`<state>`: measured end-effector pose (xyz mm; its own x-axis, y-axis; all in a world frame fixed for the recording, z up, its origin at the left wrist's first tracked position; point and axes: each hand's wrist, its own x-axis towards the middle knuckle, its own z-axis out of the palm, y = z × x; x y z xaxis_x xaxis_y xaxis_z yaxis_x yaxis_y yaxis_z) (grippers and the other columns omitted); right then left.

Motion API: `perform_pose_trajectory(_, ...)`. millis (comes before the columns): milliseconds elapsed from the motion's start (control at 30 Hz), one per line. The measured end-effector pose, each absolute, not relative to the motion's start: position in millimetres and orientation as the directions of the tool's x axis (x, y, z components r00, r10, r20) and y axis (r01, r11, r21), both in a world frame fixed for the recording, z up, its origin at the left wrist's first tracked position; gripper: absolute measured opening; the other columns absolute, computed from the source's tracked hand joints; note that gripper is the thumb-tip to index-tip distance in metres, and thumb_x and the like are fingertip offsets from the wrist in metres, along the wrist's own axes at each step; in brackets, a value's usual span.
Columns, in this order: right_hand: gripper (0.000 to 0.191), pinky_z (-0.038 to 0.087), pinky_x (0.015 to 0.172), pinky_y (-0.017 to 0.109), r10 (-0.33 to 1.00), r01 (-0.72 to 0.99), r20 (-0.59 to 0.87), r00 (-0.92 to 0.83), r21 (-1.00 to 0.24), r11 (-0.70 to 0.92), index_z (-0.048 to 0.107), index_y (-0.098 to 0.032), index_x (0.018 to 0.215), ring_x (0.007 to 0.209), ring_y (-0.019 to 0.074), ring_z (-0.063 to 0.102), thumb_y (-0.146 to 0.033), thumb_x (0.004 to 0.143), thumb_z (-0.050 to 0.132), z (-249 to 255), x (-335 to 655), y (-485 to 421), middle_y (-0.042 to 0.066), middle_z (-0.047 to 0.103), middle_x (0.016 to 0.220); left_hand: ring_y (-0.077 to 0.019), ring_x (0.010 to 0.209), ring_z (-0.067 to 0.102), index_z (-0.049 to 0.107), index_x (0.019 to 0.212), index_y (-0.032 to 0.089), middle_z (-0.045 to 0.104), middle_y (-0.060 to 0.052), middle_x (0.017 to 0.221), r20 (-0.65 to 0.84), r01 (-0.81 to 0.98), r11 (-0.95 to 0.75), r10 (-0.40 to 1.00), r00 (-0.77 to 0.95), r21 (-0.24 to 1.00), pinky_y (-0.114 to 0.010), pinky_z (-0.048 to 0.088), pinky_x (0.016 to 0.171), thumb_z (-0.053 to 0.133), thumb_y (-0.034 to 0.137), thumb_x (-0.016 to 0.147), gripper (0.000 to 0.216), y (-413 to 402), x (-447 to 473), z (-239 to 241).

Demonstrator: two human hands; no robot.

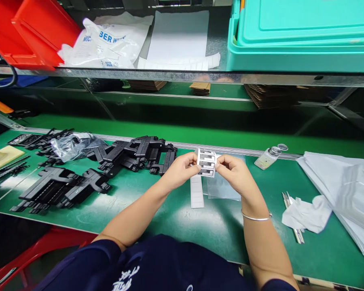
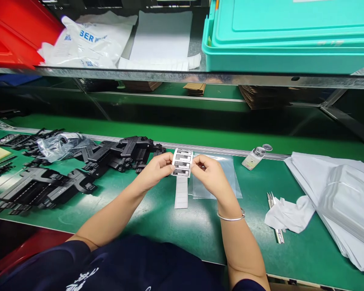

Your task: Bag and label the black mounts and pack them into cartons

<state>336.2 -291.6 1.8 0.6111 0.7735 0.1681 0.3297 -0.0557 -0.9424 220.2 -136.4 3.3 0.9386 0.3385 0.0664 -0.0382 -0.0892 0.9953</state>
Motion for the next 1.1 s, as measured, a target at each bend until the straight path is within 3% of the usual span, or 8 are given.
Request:
perform_pose_trajectory(233, 0.02, 0.043, 0.065, 0.027, 0.771, 0.318, 0.176, 0.612, -0.947, -0.036, 0.059, -0.019, 0.071, 0.069, 0.0145, 0.054, -0.036, 0.082, 0.061, 3.6, 337.1, -292.9, 0.001, 0.062, 0.073, -0.0129, 0.065, 0.051, 0.056, 0.066, 0.017, 0.058, 0.001, 0.066, 0.075, -0.023, -0.142, 0.369, 0.927, 0.99, -0.024, 0.04, 0.063, 0.065, 0.028, 0.069, 0.015, -137.7, 218.1, 4.3)
perform_pose_trajectory(400, 0.027, 0.049, 0.074, 0.03, 0.666, 0.336, 0.293, 0.687, -0.939, 0.066, 0.063, -0.02, 0.075, 0.075, 0.0166, 0.06, -0.044, 0.087, 0.059, 4.1, 350.9, -303.7, 0.002, 0.065, 0.076, -0.0138, 0.058, 0.051, 0.054, 0.06, 0.017, 0.057, -0.001, 0.06, 0.08, -0.096, 0.057, 0.235, 0.969, 0.994, -0.026, 0.04, 0.057, 0.071, 0.033, 0.061, 0.023, -120.9, 213.4, 36.9)
perform_pose_trajectory(500, 0.031, 0.05, 0.086, 0.033, 0.621, 0.36, 0.337, 0.708, -0.928, 0.094, 0.066, -0.023, 0.093, 0.092, 0.019, 0.063, -0.052, 0.087, 0.059, -4.5, 358.9, -299.8, 0.005, 0.069, 0.096, -0.0151, 0.049, 0.049, 0.05, 0.056, 0.018, 0.052, -0.003, 0.053, 0.108, -0.138, 0.152, 0.189, 0.976, 0.979, -0.028, 0.039, 0.049, 0.072, 0.044, 0.056, 0.034, -112.8, 214.1, 68.2)
perform_pose_trajectory(600, 0.044, 0.047, 0.097, 0.036, 0.788, 0.279, 0.275, 0.551, -0.95, 0.138, 0.067, -0.024, 0.108, 0.108, 0.0209, 0.062, -0.061, 0.087, 0.056, -18.0, 356.8, -285.6, 0.007, 0.069, 0.111, -0.0151, 0.044, 0.047, 0.042, 0.053, 0.02, 0.046, -0.002, 0.048, 0.191, -0.231, 0.165, 0.226, 0.955, 0.959, -0.028, 0.039, 0.044, 0.069, 0.051, 0.056, 0.041, -115.0, 221.9, 99.8)
perform_pose_trajectory(667, 0.055, 0.048, 0.097, 0.038, 0.921, 0.108, 0.191, 0.339, -0.981, 0.164, 0.068, -0.022, 0.107, 0.102, 0.0212, 0.065, -0.069, 0.087, 0.048, -25.3, 351.8, -277.4, 0.008, 0.071, 0.103, -0.0128, 0.041, 0.045, 0.038, 0.053, 0.02, 0.042, 0.0, 0.046, 0.234, -0.292, 0.184, 0.28, 0.931, 0.939, -0.026, 0.039, 0.042, 0.066, 0.052, 0.06, 0.043, -117.7, 229.2, 116.9)
perform_pose_trajectory(800, 0.057, 0.053, 0.073, 0.035, 0.985, -0.118, 0.091, 0.15, -0.987, 0.109, 0.069, -0.018, 0.085, 0.074, 0.0197, 0.066, -0.073, 0.076, 0.061, -27.3, 344.4, -275.8, 0.007, 0.071, 0.077, -0.0101, 0.045, 0.047, 0.041, 0.059, 0.018, 0.038, 0.002, 0.049, 0.198, -0.347, 0.224, 0.501, 0.843, 0.911, -0.021, 0.041, 0.046, 0.053, 0.052, 0.083, 0.043, -105.9, 244.1, 129.8)
perform_pose_trajectory(933, 0.049, 0.042, 0.049, 0.024, 0.911, -0.183, 0.037, 0.41, -0.976, 0.122, 0.059, -0.018, 0.068, 0.05, 0.0114, 0.052, -0.062, 0.058, 0.081, -16.7, 342.8, -282.0, -0.001, 0.061, 0.06, -0.0127, 0.057, 0.057, 0.055, 0.075, 0.018, 0.052, 0.0, 0.06, 0.143, -0.353, 0.281, 0.565, 0.813, 0.892, -0.021, 0.044, 0.05, 0.048, 0.056, 0.09, 0.042, -79.6, 257.4, 98.1)
perform_pose_trajectory(1100, 0.039, 0.041, 0.049, 0.022, 0.688, -0.184, 0.034, 0.725, -0.953, 0.24, 0.056, -0.019, 0.069, 0.05, 0.0093, 0.048, -0.05, 0.063, 0.079, -9.9, 342.5, -279.9, -0.004, 0.058, 0.059, -0.0143, 0.064, 0.06, 0.063, 0.083, 0.015, 0.064, -0.005, 0.072, 0.072, -0.158, 0.227, 0.344, 0.936, 0.961, -0.024, 0.048, 0.055, 0.065, 0.068, 0.072, 0.053, -95.2, 256.4, 11.6)
